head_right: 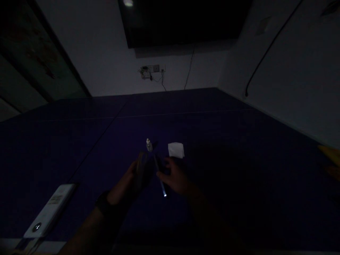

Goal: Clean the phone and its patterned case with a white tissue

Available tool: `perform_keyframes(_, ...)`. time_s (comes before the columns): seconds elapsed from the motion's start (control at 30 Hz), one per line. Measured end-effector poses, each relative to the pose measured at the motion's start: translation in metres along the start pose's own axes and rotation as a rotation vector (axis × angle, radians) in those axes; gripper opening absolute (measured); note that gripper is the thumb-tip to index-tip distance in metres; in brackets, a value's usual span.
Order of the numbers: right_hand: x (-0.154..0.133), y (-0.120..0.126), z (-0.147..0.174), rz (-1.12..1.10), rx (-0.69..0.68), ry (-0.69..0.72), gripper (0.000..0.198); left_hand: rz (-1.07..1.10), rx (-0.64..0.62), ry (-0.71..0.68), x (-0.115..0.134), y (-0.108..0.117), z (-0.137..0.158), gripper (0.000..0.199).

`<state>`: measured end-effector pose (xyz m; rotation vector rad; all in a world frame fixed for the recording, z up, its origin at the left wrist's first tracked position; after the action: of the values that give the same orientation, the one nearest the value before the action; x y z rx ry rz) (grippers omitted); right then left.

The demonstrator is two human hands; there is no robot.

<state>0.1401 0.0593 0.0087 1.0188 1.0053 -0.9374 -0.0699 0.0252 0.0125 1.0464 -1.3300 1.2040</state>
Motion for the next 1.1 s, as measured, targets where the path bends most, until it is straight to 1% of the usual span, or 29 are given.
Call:
perform_keyframes(0.07, -0.003, -0.008, 0.012, -0.099, -0.04, 0.091, 0.06, 0.281, -0.038, 0.057, -0.005, -0.013, 0.005, 0.066)
perform_keyframes(0.13, -0.009, -0.017, 0.022, -0.12, -0.054, 0.166, 0.058, 0.442, -0.039, 0.086, -0.006, -0.027, 0.01, 0.069)
perform_keyframes(0.23, -0.021, -0.025, 0.034, -0.01, 0.029, 0.234, 0.064, 0.548, -0.046, 0.082, -0.003, -0.047, 0.015, 0.066)
perform_keyframes(0.3, -0.028, -0.029, 0.039, 0.083, 0.083, 0.283, 0.068, 0.586, -0.011, 0.059, -0.002, -0.054, 0.019, 0.064)
perform_keyframes(0.4, -0.034, -0.035, 0.045, 0.179, 0.126, 0.313, 0.074, 0.568, 0.076, 0.076, -0.008, -0.059, 0.024, 0.061)
perform_keyframes(0.5, -0.033, -0.04, 0.049, 0.247, 0.184, 0.291, 0.075, 0.503, 0.139, 0.079, -0.017, -0.057, 0.028, 0.061)
perform_keyframes(0.67, -0.032, -0.043, 0.052, 0.377, 0.271, 0.286, 0.071, 0.364, 0.199, 0.078, -0.029, -0.05, 0.029, 0.061)
perform_keyframes(0.77, -0.032, -0.044, 0.051, 0.432, 0.309, 0.3, 0.068, 0.32, 0.2, 0.062, -0.03, -0.047, 0.03, 0.062)
perform_keyframes(0.87, -0.03, -0.045, 0.05, 0.432, 0.329, 0.292, 0.064, 0.261, 0.202, 0.05, -0.028, -0.044, 0.032, 0.06)
perform_keyframes(1.0, -0.021, -0.047, 0.05, 0.366, 0.369, 0.245, 0.059, 0.155, 0.266, 0.032, -0.023, -0.04, 0.035, 0.059)
perform_keyframes(1.1, -0.014, -0.055, 0.051, 0.318, 0.329, 0.293, 0.047, 0.166, 0.27, 0.043, -0.021, -0.043, 0.035, 0.059)
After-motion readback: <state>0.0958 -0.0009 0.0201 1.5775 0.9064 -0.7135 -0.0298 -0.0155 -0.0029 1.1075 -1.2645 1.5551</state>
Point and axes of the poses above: each hand's wrist, its own z-axis away from the middle knuckle, its own y-axis out of the back of the hand, x = y × z, the point moved 4 cm from there along -z, towards the middle knuckle, and after that the axes turned 3 degrees about -y, right-handed, at the moved point
